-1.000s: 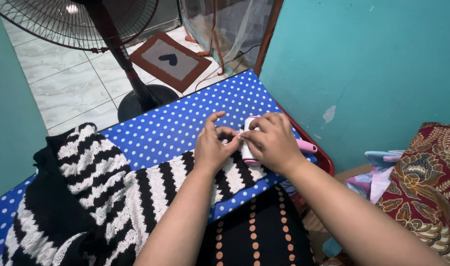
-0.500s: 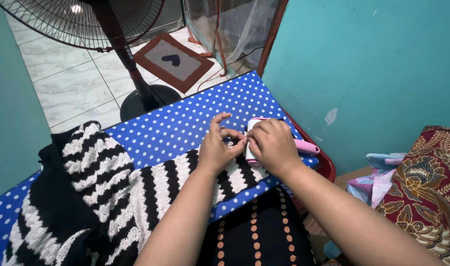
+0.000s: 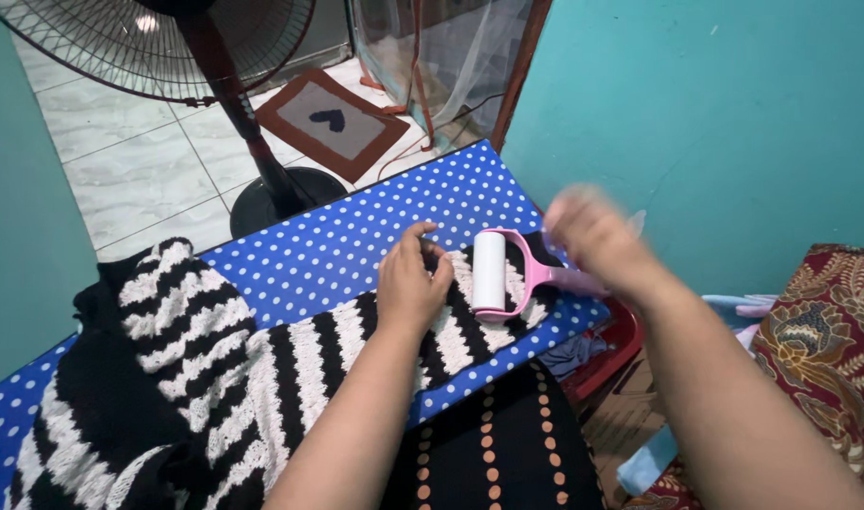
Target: The person takes a black and white striped sweater from a laundry basket and places it on a blue polka-dotted ironing board. They then use a pink lint roller to roll over the sweater's surface, removing lint and debris from the fabric.
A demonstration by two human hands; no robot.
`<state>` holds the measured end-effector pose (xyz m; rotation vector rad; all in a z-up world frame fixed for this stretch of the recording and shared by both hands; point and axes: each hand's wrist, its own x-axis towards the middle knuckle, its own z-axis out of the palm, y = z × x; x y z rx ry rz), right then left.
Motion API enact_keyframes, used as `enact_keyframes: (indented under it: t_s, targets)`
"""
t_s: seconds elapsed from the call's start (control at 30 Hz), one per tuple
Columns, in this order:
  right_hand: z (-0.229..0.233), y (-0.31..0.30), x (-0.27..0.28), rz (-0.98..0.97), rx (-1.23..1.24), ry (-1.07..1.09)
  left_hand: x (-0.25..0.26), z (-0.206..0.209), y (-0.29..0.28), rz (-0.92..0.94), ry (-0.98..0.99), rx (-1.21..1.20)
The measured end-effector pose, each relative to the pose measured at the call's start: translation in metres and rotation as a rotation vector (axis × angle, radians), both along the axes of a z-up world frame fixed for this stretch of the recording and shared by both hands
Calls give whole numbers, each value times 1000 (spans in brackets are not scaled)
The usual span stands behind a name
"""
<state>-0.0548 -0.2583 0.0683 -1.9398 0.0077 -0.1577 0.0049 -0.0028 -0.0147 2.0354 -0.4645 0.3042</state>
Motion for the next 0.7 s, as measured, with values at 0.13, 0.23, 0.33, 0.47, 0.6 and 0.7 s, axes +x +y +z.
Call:
enact_keyframes:
  t_s: [0.13, 0.23, 0.33, 0.47, 0.6, 0.7]
  targets:
    - [25, -25, -5, -444, -54, -387, -2, 0, 1, 17, -15, -6]
    - [31, -43, -14, -226, -254, 57, -3, 4, 2, 15, -19, -40]
    - [22, -35, -21, 133, -636, 634, -5, 4, 3, 37, -74, -155]
    - [9, -17, -14, 152, -789, 683, -17, 13, 12, 68, -179, -311]
    - [5, -38, -12, 88, -724, 580, -34, 23, 44, 97, 18, 30]
    - [14, -69, -14, -76, -710, 513, -45, 19, 74, 39, 144, 418]
